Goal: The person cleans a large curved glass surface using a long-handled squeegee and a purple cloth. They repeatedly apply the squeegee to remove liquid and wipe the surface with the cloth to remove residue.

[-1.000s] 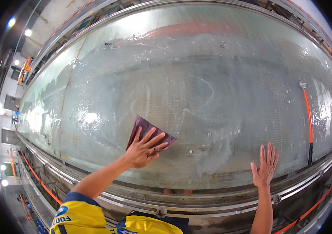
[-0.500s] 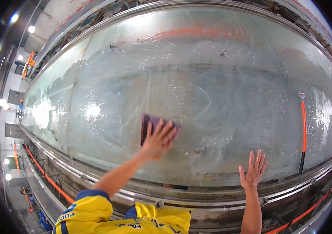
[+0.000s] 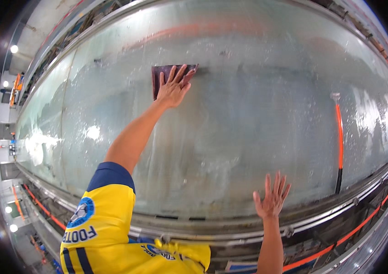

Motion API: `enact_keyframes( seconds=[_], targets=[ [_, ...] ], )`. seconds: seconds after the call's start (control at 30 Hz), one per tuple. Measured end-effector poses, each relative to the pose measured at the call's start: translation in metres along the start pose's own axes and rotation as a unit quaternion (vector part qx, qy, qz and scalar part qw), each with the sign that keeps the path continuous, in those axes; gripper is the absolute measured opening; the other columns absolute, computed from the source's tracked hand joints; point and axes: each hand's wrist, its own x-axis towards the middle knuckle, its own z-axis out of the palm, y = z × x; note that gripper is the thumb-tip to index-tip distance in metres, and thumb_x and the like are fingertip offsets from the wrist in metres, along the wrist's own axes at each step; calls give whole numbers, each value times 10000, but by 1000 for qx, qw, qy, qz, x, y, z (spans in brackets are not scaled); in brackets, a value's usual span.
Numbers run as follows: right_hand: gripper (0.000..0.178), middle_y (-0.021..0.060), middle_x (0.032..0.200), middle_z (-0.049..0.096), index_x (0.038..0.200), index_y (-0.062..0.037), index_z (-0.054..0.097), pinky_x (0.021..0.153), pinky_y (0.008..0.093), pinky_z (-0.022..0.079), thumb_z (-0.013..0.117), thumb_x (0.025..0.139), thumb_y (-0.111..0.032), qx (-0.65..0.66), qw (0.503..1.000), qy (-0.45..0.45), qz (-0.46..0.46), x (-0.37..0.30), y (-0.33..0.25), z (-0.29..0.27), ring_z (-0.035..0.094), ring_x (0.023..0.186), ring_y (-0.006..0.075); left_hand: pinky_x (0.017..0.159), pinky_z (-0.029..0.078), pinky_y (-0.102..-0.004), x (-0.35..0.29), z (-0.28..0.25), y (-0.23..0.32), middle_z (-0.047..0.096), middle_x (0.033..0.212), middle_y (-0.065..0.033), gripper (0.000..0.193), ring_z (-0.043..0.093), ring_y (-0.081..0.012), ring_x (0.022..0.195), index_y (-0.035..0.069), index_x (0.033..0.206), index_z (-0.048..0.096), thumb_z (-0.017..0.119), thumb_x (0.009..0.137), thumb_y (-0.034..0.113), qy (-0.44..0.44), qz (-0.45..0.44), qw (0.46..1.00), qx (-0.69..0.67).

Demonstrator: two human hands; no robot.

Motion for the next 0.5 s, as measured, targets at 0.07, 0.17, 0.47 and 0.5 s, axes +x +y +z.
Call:
enact_keyframes(
  seconds=[0.07,0.17,0.47,0.5],
  targets=[
    [804,95,1694,87,1614,-228,232,1247,580,1,380,961,-673,-14,1000,11,-2,0,1,-3,47,1553,360,1191,88,-688,-72,10,20,136,1693,-2,557,79,-319,1559,304,1607,232,289,1070,443,-14,24,998,58],
    [783,92,1694,84,1615,-233,227,1248,584,2,398,970,-643,-24,1000,9,15,-9,8,-1,52,1552,365,1183,106,-693,-209,0,59,156,1689,-35,562,120,-348,1549,286,1599,268,335,1060,430,-82,59,994,37],
    [762,107,1691,109,1616,-227,231,1239,595,26,474,971,-550,19,996,70,-48,-2,3,7,74,1548,384,1206,64,-658,-15,-1,-10,96,1700,-22,565,71,-344,1556,296,1615,183,223,1079,469,-25,-96,995,22],
    [742,116,1689,118,1615,-219,239,1238,592,30,472,981,-525,32,996,70,-50,-11,4,7,80,1548,386,1208,55,-654,-10,1,-5,91,1701,-20,569,63,-340,1558,298,1617,173,221,1078,473,-25,-79,996,15]
  ],
)
